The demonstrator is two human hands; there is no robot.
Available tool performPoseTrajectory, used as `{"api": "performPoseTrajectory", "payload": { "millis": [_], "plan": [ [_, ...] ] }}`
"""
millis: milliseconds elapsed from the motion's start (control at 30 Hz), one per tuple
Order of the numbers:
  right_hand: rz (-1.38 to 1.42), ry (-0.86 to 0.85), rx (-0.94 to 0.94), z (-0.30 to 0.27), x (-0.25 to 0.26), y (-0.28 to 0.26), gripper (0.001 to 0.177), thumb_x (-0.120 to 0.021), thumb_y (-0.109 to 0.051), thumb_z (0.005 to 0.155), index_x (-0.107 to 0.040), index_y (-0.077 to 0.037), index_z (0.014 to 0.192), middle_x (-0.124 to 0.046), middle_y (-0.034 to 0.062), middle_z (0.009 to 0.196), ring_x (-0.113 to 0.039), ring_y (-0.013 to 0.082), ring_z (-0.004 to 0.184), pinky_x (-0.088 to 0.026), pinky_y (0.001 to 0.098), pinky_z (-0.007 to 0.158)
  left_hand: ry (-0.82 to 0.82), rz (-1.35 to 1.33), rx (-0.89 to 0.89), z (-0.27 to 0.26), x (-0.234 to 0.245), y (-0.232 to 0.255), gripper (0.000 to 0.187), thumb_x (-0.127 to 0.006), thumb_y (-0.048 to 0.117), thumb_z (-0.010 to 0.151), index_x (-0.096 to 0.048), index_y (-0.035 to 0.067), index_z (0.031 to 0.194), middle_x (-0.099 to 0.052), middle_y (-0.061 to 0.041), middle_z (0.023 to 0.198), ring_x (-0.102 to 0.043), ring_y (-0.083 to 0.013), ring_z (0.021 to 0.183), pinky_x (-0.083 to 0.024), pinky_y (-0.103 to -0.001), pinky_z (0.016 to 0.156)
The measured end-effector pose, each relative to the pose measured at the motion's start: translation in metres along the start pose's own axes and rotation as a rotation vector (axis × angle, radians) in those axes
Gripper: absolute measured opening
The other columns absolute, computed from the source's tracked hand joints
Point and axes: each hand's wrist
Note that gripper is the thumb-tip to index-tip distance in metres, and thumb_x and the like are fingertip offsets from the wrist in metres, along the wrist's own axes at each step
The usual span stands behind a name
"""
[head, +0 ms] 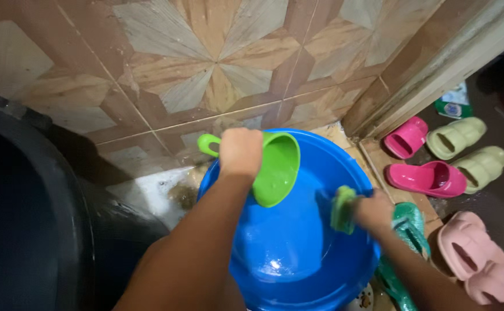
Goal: The person washes a pair of green flip-flops in a blue basin using a green sponge. They scrub the soles and straps, rinse them in the water, and place them on the floor next to other footwear.
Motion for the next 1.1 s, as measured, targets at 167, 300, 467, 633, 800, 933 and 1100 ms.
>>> {"api": "performPoseTrajectory", "payload": {
  "millis": [167,300,467,633,800,933,1100],
  "plan": [
    [0.001,0.165,0.081,-0.014,-0.006,-0.114,0.048,-0.068,-0.040,0.081,-0.073,-0.012,0.120,-0.048,0.0259,0.145,-0.047,0.0456,0.129,-0.046,0.0583,0.092,-0.090,0.083,-0.105,0.004,-0.014,0.019,0.017,-0.063,0.017,0.089,-0.080,0.019,0.087,-0.078,-0.009,0.090,-0.076,-0.0267,0.086,-0.056,-0.042,0.068],
    [0.873,-0.087,-0.183,0.020,-0.042,-0.156,0.033,-0.056,-0.027,0.098,-0.073,-0.003,0.114,-0.068,0.0282,0.110,-0.069,0.0399,0.094,-0.057,0.0470,0.079,-0.085,0.104,-0.139,-0.005,-0.015,0.030,0.018,-0.063,0.019,0.090,-0.080,0.022,0.085,-0.078,-0.008,0.089,-0.075,-0.0261,0.086,-0.054,-0.041,0.070],
    [2.045,-0.928,-0.447,0.069,-0.118,-0.178,0.027,-0.044,-0.019,0.105,-0.065,-0.001,0.109,-0.068,0.0119,0.091,-0.068,0.0236,0.077,-0.061,0.0367,0.067,-0.007,0.201,-0.264,-0.015,0.000,0.039,0.014,-0.064,0.020,0.085,-0.078,0.021,0.083,-0.077,-0.006,0.087,-0.072,-0.0246,0.090,-0.053,-0.040,0.071],
    [2.169,-0.732,-0.529,0.086,-0.085,-0.188,0.024,-0.042,-0.020,0.098,-0.065,-0.014,0.103,-0.067,0.0035,0.088,-0.063,0.0196,0.080,-0.056,0.0549,0.079,0.190,0.286,-0.387,-0.033,0.012,0.032,0.012,-0.066,0.024,0.078,-0.076,0.018,0.078,-0.073,-0.005,0.082,-0.066,-0.0238,0.085,-0.049,-0.039,0.071],
    [2.412,-0.575,-0.560,0.089,0.013,-0.199,0.023,-0.046,-0.033,0.100,-0.065,-0.020,0.101,-0.067,-0.0002,0.087,-0.062,0.0191,0.081,-0.050,0.0532,0.080,0.329,0.239,-0.313,-0.034,0.036,0.023,0.010,-0.066,0.024,0.076,-0.074,0.018,0.077,-0.067,-0.002,0.078,-0.063,-0.0220,0.082,-0.046,-0.037,0.073],
    [2.486,-0.543,-0.618,0.104,0.045,-0.211,0.028,-0.046,-0.037,0.099,-0.067,-0.020,0.104,-0.070,0.0011,0.092,-0.064,0.0208,0.086,-0.052,0.0529,0.079,0.391,0.208,-0.215,-0.028,0.058,0.024,0.009,-0.066,0.024,0.077,-0.073,0.018,0.077,-0.066,-0.002,0.078,-0.063,-0.0223,0.082,-0.046,-0.037,0.072],
    [2.538,-0.450,-0.645,0.119,0.085,-0.192,0.034,-0.046,-0.043,0.098,-0.069,-0.020,0.108,-0.073,0.0027,0.099,-0.068,0.0228,0.091,-0.054,0.0525,0.077,0.290,0.151,-0.131,-0.028,0.081,0.045,0.017,-0.065,0.030,0.079,-0.072,0.015,0.075,-0.064,-0.004,0.077,-0.063,-0.0242,0.082,-0.046,-0.038,0.068]
  ]
}}
Point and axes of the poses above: each hand's wrist, its own z-axis towards the middle knuckle, its own x-axis out of the back of the hand, y = z × x
